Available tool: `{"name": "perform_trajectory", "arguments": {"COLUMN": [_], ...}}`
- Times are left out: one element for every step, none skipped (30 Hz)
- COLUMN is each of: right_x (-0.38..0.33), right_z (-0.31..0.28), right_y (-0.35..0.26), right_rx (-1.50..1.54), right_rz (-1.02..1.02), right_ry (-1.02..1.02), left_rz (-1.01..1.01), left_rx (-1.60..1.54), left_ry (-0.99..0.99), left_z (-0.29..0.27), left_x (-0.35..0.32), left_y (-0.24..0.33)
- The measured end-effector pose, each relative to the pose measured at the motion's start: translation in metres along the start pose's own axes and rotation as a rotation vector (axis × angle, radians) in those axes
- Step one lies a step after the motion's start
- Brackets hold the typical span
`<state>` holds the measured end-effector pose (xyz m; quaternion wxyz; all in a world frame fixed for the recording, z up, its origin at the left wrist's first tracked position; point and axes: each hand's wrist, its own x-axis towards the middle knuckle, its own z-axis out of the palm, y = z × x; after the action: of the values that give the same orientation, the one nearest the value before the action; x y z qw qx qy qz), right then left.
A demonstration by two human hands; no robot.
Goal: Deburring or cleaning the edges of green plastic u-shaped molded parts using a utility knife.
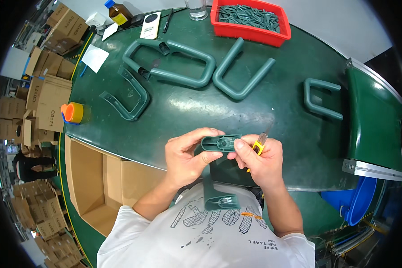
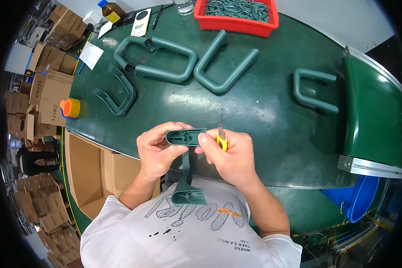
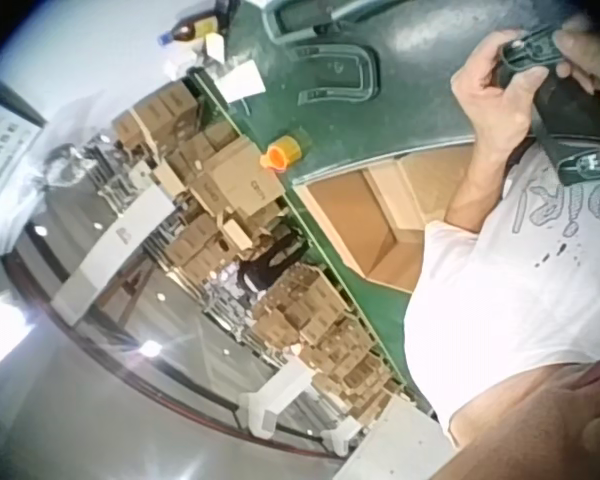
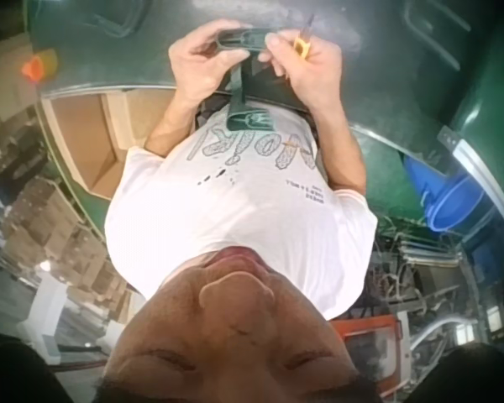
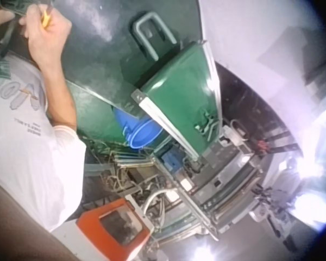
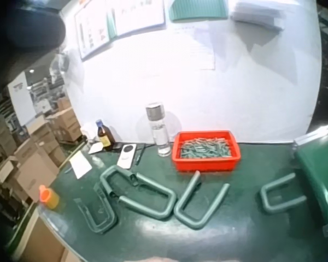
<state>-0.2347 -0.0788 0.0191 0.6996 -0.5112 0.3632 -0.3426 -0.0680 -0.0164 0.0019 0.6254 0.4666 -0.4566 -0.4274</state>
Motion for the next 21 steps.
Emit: {"name": "perform_trajectory", "arguments": {"right_x": [0.0,0.001,0.002,0.003,0.004,0.006,0.008,0.009,0.01,0.012,0.015,0.017,0.019,0.022,0.023,0.024,0.024,0.024,0.024,0.024,0.023], "right_z": [0.001,0.001,0.001,0.001,0.002,0.0,-0.004,-0.006,-0.004,-0.003,-0.002,0.0,0.001,0.003,0.005,0.007,0.009,0.01,0.011,0.012,0.013], "right_y": [0.0,-0.003,-0.007,-0.012,-0.016,-0.015,-0.013,-0.012,-0.016,-0.014,-0.011,-0.01,-0.013,-0.012,-0.01,-0.009,-0.01,-0.01,-0.01,-0.012,-0.013], "right_rx": [-0.007,-0.051,-0.095,-0.138,-0.188,-0.229,-0.27,-0.311,-0.384,-0.419,-0.454,-0.486,-0.571,-0.588,-0.605,-0.623,-0.627,-0.632,-0.638,-0.641,-0.645], "right_rz": [-0.018,-0.029,-0.04,-0.051,-0.096,-0.187,-0.278,-0.369,-0.433,-0.498,-0.563,-0.629,-0.665,-0.688,-0.709,-0.73,-0.738,-0.748,-0.758,-0.757,-0.755], "right_ry": [0.026,0.043,0.06,0.076,0.108,0.121,0.134,0.147,0.161,0.174,0.188,0.196,0.193,0.205,0.218,0.231,0.221,0.212,0.203,0.197,0.189], "left_rz": [-0.001,-0.002,0.017,0.037,0.056,-0.038,-0.132,-0.226,-0.351,-0.483,-0.615,-0.744,-0.767,-0.811,-0.857,-0.903,-0.91,-0.916,-0.922,-0.928,-0.92], "left_rx": [0.028,0.056,0.144,0.231,0.319,0.247,0.175,0.102,-0.012,-0.09,-0.168,-0.245,-0.281,-0.343,-0.406,-0.469,-0.502,-0.535,-0.568,-0.601,-0.619], "left_ry": [-0.006,-0.013,0.04,0.092,0.144,0.208,0.271,0.332,0.269,0.215,0.16,0.11,0.044,0.035,0.025,0.015,0.013,0.01,0.007,0.003,-0.011], "left_z": [0.0,-0.001,-0.001,0.0,0.0,-0.001,-0.004,-0.008,-0.013,-0.014,-0.015,-0.016,-0.016,-0.014,-0.01,-0.008,-0.006,-0.005,-0.003,-0.002,-0.001], "left_x": [0.001,0.001,0.001,0.0,-0.001,-0.003,-0.009,-0.013,-0.015,-0.018,-0.021,-0.025,-0.029,-0.029,-0.028,-0.028,-0.028,-0.026,-0.024,-0.022,-0.02], "left_y": [0.001,0.002,0.002,0.002,0.001,0.0,-0.004,-0.008,-0.009,-0.011,-0.012,-0.014,-0.019,-0.02,-0.021,-0.021,-0.021,-0.021,-0.021,-0.02,-0.02]}}
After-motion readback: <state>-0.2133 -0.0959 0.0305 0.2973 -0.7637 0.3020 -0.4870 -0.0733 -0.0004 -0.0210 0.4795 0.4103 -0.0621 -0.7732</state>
